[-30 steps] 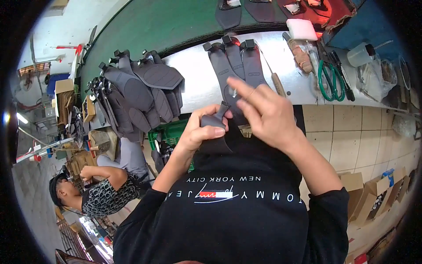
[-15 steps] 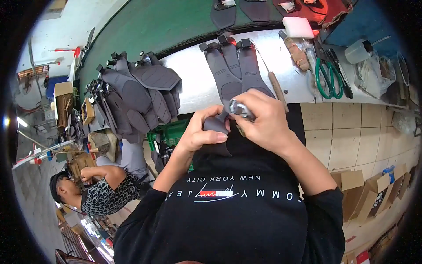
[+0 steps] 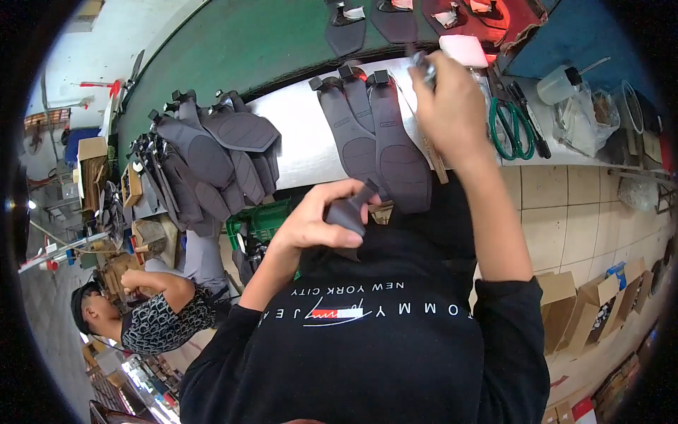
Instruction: Trimming and preparing shoe soles at a manufacturing workbench.
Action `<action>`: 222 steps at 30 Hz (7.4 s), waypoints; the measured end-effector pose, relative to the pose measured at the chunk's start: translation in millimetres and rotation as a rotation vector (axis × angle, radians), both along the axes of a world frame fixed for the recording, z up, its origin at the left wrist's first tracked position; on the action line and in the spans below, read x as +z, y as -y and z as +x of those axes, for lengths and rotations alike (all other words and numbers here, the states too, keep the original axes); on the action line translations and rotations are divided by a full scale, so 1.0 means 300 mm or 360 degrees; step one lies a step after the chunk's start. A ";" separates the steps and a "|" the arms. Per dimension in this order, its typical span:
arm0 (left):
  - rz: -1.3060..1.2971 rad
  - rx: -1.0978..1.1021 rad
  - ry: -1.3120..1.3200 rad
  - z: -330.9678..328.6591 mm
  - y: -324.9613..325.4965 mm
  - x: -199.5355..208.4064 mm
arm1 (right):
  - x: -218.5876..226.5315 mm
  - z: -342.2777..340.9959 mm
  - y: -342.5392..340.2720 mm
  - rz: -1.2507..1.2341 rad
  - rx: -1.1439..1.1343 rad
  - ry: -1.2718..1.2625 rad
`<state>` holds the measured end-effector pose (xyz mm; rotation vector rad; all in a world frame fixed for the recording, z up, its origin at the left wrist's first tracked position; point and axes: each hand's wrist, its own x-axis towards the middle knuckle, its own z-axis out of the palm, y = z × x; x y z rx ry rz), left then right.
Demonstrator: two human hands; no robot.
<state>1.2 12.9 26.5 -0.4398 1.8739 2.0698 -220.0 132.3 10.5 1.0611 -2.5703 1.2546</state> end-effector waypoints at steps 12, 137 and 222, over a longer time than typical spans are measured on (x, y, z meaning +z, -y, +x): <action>0.0003 0.0277 0.0007 0.025 0.063 -0.041 | -0.116 -0.012 0.036 0.0561 0.0089 -0.0560; 0.0620 0.0857 -0.0051 -0.018 0.075 -0.046 | -0.070 0.158 -0.022 -0.0335 0.0261 0.0841; -0.0664 0.0346 -0.0141 0.093 0.074 -0.021 | 0.014 0.342 -0.067 -0.0242 0.0990 0.2144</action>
